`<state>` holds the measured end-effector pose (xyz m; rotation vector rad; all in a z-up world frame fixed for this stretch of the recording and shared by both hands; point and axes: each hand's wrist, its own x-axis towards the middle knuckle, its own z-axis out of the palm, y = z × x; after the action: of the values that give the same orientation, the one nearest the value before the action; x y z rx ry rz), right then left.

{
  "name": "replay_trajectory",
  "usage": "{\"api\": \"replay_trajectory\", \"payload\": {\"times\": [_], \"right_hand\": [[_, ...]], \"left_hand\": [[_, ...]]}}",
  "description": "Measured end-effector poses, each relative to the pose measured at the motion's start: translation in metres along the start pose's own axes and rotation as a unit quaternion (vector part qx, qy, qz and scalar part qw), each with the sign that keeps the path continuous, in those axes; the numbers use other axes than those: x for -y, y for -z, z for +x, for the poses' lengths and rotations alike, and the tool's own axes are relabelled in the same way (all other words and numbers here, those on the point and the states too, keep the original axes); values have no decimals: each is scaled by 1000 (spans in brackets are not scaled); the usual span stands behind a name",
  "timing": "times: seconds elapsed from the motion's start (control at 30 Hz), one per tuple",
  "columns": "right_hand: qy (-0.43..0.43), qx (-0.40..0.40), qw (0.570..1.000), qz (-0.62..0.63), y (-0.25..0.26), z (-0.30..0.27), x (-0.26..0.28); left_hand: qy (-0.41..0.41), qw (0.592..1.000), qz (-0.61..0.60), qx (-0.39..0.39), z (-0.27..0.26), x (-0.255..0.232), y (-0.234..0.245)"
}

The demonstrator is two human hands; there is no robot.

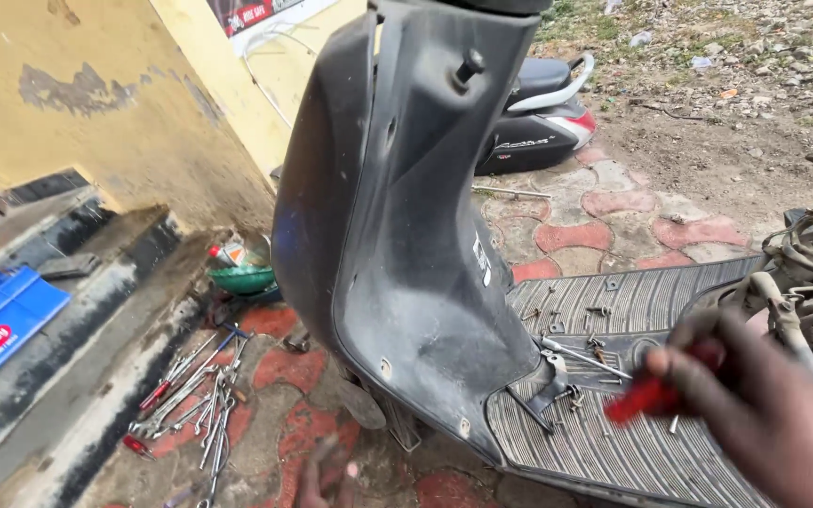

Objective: Repairing a scooter body panel using a screwdriver.

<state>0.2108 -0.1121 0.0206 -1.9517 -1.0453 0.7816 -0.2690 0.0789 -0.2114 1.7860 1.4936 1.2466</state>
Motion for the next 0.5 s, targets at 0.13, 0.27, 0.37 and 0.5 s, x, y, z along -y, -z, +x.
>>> {"api": "replay_trajectory", "payload": {"times": [0.13,0.27,0.37,0.5], "right_hand": [[144,-121,901,391,25,-4,60],[124,38,788,602,-15,12,22],[36,87,742,664,-60,14,16],[11,138,724,676,-90,18,14]], "left_hand": [[-198,979,36,-33,56,-251,8],[-407,897,148,-93,81,-344,2],[-451,854,208,-153,104,-367,-11],[-395,881,204,-164,116,-371,-18]]}}
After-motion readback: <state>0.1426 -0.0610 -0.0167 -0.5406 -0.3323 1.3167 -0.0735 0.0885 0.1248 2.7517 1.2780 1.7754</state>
